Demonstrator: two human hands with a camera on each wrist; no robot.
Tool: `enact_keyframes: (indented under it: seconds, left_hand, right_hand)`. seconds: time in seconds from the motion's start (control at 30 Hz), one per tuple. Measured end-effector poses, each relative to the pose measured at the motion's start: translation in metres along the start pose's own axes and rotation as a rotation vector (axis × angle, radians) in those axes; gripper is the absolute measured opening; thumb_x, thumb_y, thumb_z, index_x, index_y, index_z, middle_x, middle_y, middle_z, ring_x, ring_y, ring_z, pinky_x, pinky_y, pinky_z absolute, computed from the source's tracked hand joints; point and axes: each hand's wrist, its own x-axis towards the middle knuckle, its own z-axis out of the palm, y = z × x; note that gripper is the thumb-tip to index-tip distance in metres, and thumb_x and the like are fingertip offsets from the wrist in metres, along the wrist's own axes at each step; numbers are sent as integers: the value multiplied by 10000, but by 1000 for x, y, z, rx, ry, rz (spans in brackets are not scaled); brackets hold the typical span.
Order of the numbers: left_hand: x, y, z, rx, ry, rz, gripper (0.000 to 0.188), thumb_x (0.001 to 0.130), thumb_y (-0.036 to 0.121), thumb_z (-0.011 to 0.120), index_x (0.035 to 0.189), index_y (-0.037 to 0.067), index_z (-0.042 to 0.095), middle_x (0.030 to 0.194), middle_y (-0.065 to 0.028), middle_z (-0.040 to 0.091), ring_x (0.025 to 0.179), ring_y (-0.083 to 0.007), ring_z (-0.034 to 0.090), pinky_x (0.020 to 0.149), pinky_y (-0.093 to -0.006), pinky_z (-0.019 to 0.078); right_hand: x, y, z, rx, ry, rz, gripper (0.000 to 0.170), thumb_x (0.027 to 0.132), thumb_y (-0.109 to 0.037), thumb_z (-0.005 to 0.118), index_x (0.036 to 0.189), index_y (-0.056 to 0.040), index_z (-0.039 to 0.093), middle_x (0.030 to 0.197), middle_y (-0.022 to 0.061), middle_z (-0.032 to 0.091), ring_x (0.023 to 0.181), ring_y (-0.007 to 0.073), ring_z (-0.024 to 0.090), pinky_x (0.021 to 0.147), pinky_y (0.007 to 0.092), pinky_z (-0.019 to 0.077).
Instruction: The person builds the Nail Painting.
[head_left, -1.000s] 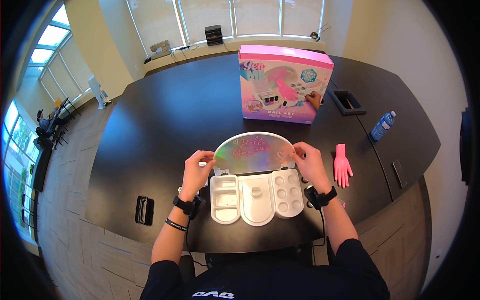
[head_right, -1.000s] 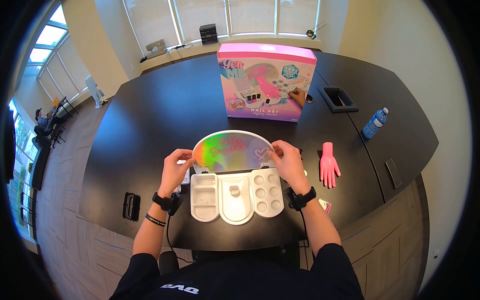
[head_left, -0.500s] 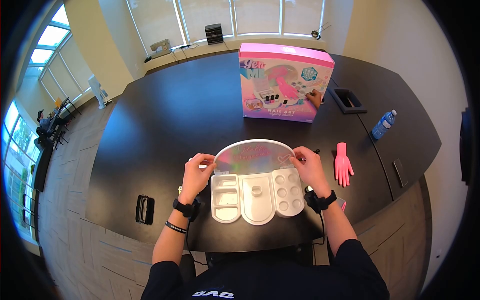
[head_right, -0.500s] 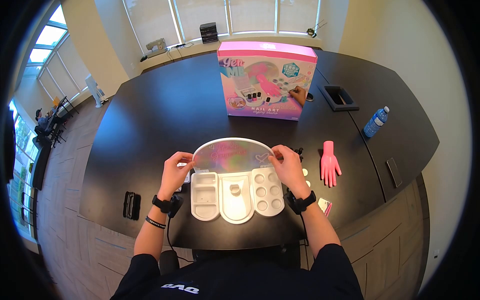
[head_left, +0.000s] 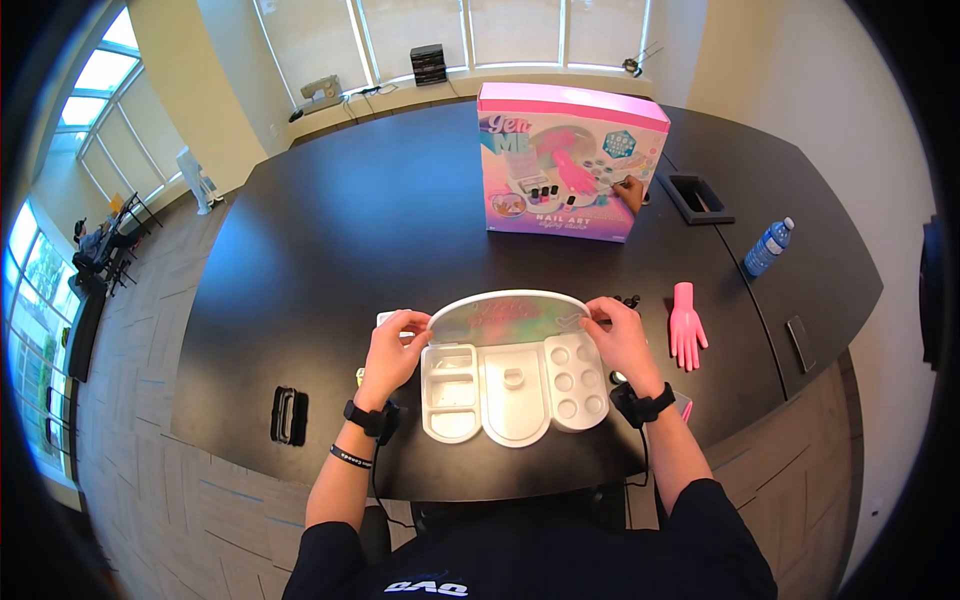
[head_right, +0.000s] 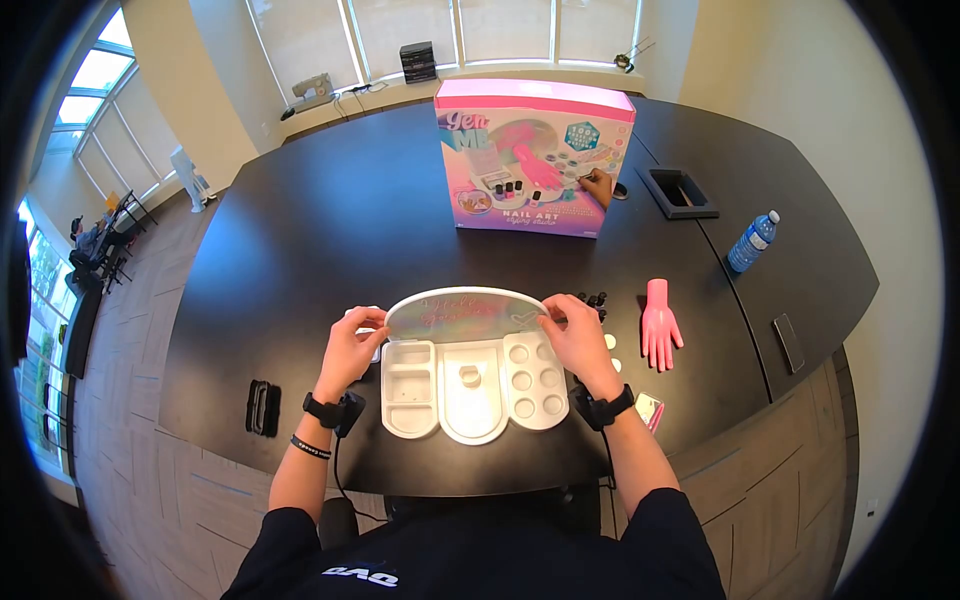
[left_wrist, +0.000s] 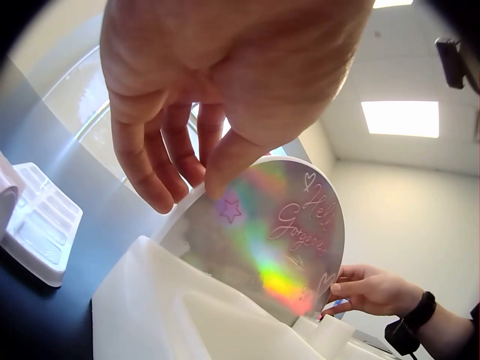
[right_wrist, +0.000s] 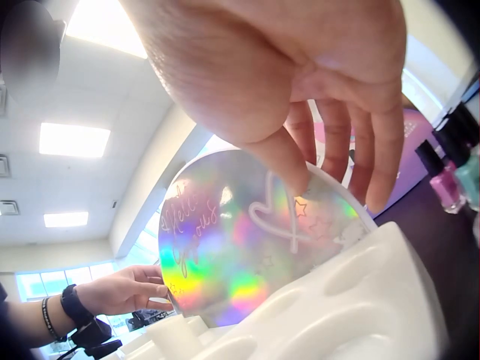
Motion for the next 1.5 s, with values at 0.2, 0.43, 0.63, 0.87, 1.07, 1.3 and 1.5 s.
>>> enact_keyframes:
  seconds: [0.2,0.43,0.63,0.87,1.07,1.3,1.5]
  left_hand:
    - [-2,-6,2,17,5,35,160,960,17,748,1119,1,740,1022,-80,700,951,-185,732,867,-325,617]
    - [-4,-14,5,60,-46,57,181,975,18,729,1153,-17,736,1029,-113,728,955,-227,743,873,-357,623]
    - [-5,-24,10,127,-79,66,172,973,9,723,1139,-37,733,997,-190,784,933,-319,781,873,-384,619]
    - [-6,-16,9,169,-84,21,146,972,18,719,1111,-26,732,957,-220,777,910,-368,778,842,-391,609]
    - [-6,-22,9,179,-86,25,123,980,44,721,1088,-14,731,930,-225,771,888,-385,773,804,-392,596]
    - [-7,-22,9,199,-87,43,100,979,41,706,1062,-13,720,904,-233,758,876,-421,750,759,-421,571]
    - [-6,-18,9,215,-89,63,80,983,37,683,1042,-12,708,897,-250,739,887,-468,715,749,-452,555]
  right_hand:
    - [-1,2,-2,3,-51,-5,140,948,-28,755,1079,15,732,1006,132,751,900,263,765,831,366,630]
    - [-2,10,-1,-61,-104,-13,150,905,4,746,1053,18,721,934,170,741,869,331,751,797,404,602]
    - [-4,16,2,-114,-93,-15,131,887,-6,756,1006,24,710,860,214,724,841,380,731,752,457,561]
    - [-6,16,1,-150,-87,-14,115,887,-2,753,991,26,710,847,230,739,825,410,745,750,455,574]
    - [-7,11,0,-172,-75,6,98,888,-17,754,966,30,717,837,232,735,810,418,737,742,453,569]
    - [-6,11,1,-167,-71,10,99,892,-27,750,962,40,731,821,234,726,791,423,727,729,462,557]
    - [-4,18,2,-182,-92,19,96,894,-23,747,959,47,737,811,239,724,775,418,727,721,458,555]
